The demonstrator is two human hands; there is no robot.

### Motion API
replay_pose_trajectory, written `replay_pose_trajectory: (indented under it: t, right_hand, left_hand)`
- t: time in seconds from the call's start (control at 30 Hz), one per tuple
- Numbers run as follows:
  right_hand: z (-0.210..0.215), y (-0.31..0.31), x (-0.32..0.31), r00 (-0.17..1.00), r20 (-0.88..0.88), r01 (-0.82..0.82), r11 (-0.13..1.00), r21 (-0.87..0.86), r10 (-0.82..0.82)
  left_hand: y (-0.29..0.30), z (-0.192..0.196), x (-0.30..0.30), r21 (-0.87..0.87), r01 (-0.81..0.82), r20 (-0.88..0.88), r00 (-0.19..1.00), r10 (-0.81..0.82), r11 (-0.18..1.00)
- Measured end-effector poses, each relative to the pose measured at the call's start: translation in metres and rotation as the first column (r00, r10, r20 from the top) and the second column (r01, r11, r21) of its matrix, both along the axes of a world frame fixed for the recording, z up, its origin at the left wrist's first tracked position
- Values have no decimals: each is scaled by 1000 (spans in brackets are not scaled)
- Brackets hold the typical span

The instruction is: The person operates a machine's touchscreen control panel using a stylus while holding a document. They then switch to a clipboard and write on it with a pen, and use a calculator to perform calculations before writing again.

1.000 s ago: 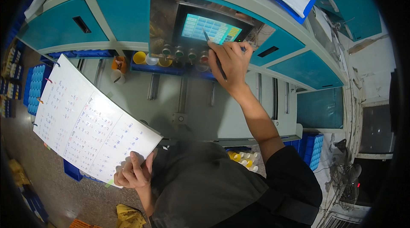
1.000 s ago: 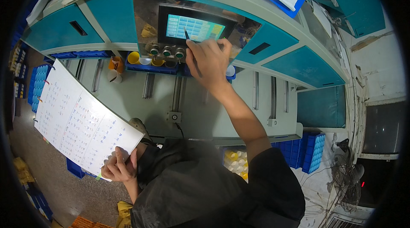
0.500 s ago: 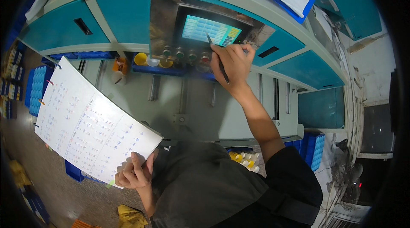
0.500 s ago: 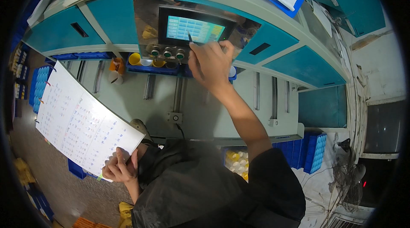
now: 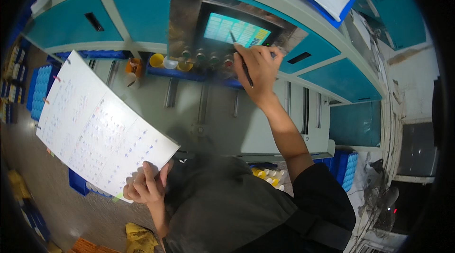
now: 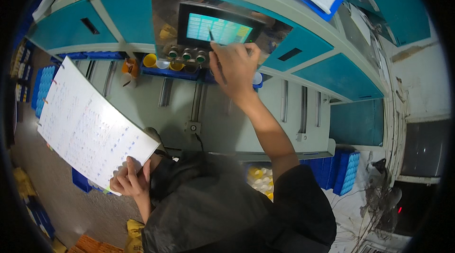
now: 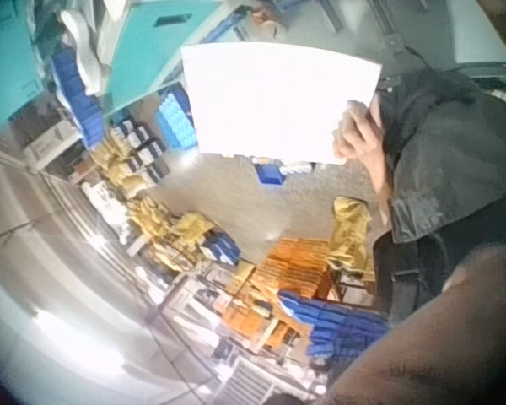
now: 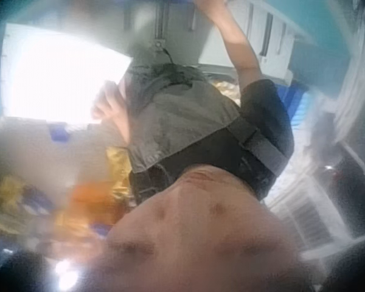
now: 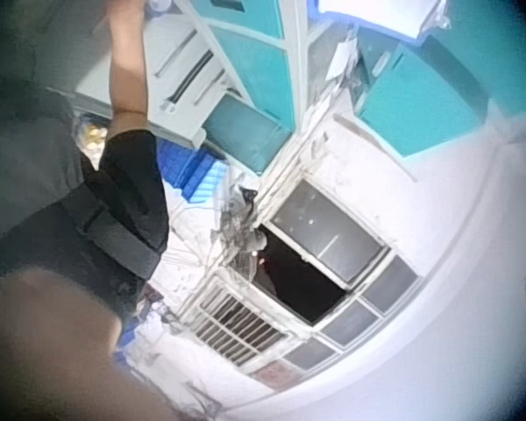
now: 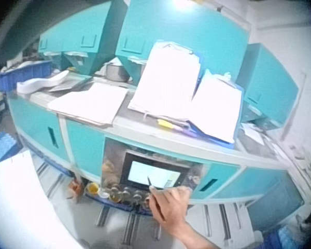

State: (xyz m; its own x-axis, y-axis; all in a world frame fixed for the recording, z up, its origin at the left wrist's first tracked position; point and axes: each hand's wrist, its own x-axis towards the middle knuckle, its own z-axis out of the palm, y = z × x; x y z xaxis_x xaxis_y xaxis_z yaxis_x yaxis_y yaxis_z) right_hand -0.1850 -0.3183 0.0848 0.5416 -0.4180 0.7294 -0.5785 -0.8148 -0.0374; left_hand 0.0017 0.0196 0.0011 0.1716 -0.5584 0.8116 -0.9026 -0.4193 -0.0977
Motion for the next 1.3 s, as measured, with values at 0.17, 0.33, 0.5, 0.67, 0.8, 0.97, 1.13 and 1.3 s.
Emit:
replay_pose_trajectory:
  t: [0.17,0.33,0.5,0.67,0.8,0.97,1.13,1.3]
  right_hand:
    - [-4,3,-4,1000,-24,-21,996,-85,19]
    - [-11,6,-8,1000,-18,-1,1000,-29,0]
    - [-18,4,-14,1000,-2,29,998,-57,-29]
    - [-20,8,-21,998,7,59,996,-68,-59]
    - [-19,11,-24,997,-5,72,995,-67,-73]
    - [-17,8,-27,997,-3,72,994,-77,-72]
    - [-16,5,-19,997,50,62,998,-32,-61]
    - [-15,1,-14,999,42,31,999,-24,-30]
  left_hand:
    - [0,0,-1,35,-21,-19,1000,22,999]
    - [-1,0,-2,42,-57,0,998,57,998]
    - [-4,5,-3,42,-68,-6,998,68,997]
    - [-3,2,-3,31,-55,-10,998,56,998]
    - [1,-1,-1,43,-39,-17,999,40,998]
    - [-1,-2,0,4,2,-12,1000,-2,1000]
    - [0,-3,1,2,-7,-21,1000,8,1000]
    - [4,-5,3,16,-10,-7,1000,10,1000]
